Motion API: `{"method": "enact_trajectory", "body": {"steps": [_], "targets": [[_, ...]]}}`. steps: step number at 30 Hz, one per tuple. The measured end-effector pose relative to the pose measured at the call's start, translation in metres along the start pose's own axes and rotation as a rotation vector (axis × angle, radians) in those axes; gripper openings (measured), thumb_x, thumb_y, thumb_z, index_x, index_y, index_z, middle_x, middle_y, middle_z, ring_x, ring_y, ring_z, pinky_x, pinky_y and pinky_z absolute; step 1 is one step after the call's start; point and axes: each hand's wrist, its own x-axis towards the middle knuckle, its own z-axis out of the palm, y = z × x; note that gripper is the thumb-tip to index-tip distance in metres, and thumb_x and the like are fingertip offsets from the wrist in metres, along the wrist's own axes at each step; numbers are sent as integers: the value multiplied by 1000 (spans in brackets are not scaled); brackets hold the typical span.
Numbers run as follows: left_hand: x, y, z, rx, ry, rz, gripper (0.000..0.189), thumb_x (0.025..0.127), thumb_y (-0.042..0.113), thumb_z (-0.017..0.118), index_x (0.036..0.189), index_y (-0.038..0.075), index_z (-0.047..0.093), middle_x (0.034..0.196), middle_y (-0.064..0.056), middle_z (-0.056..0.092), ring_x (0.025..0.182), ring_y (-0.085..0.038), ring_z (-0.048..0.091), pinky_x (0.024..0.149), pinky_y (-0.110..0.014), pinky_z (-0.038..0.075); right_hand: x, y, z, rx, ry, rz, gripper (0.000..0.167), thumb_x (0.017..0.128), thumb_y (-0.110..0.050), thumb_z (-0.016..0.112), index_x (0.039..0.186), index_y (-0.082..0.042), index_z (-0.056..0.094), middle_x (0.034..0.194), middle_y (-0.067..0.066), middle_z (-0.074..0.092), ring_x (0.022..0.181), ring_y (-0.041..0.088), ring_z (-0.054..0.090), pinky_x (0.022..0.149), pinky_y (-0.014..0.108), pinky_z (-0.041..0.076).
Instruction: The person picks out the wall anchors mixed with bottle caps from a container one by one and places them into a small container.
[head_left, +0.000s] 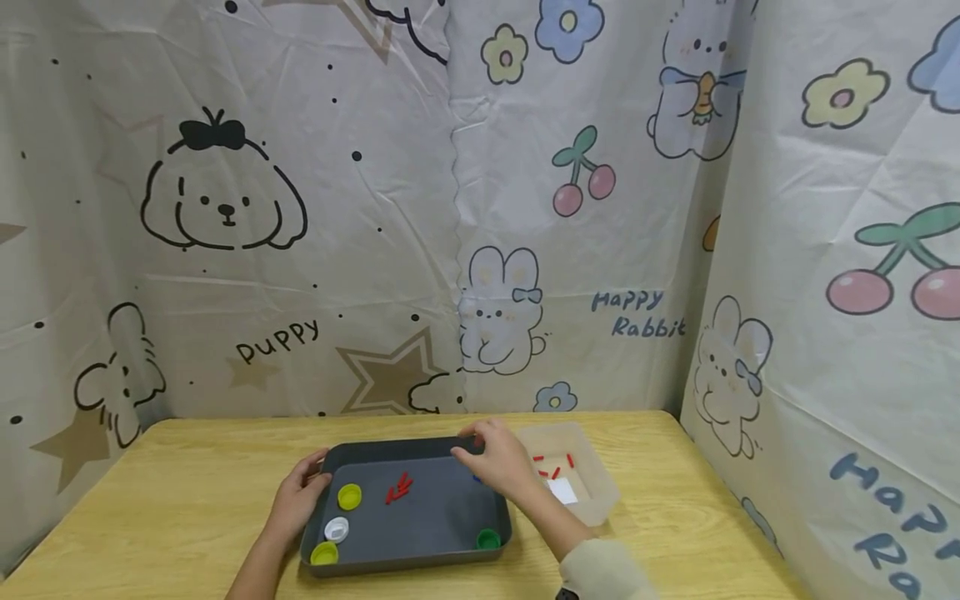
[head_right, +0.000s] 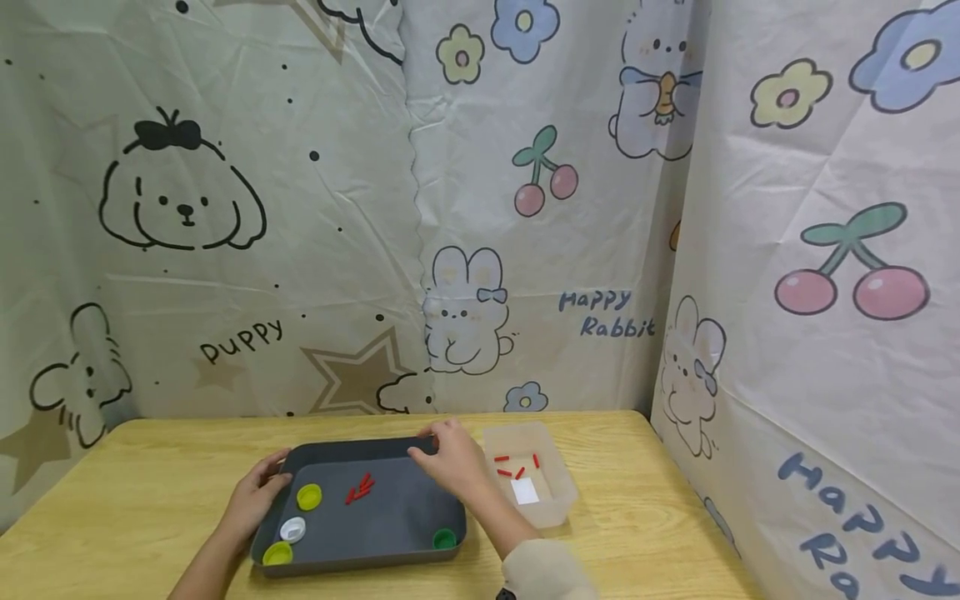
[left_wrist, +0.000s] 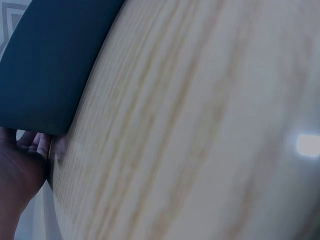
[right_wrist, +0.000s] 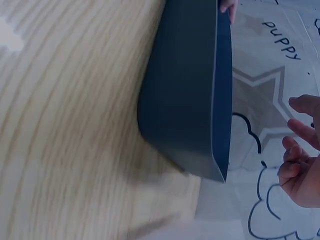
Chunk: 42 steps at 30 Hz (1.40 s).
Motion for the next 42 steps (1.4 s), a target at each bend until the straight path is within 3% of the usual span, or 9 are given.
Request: {"method": "enact_trajectory", "body": {"steps": [10,17,26,42], "targets": [[-1,2,-1,12,-1,4,46,98,14,41,143,4,33,139,-28,41,125,-40,44,102,-48,38,0,-13,32,-8,-65,-45,27,82,-33,70,102,-16,69,85,1,55,67,7,45,55,21,36],[-1,-1,2,-5,50,74,46,95,16,46,139,3,39,131,-29,47,116,-39,50,94,-46,44,-2,-19,48,15,-138,-26,28,83,-35,68,104,-17,69,85,0,54,65,5,44,53,21,35],[-3,1,-2,2,-4,2,47,98,13,41,143,6,33,139,-26,40,125,-39,44,101,-47,39,-1,-28,68,39,-185,-24,25,82,-33,69,101,-16,70,79,0,51,59,6,39,48,20,32],[-1,4,0,5,0,1,46,98,13,42,143,6,34,139,-27,41,125,-40,45,101,-48,39,1,-31,98,34,-215,33,26,77,-32,75,96,-16,69,82,-5,57,69,4,52,57,21,41]]}}
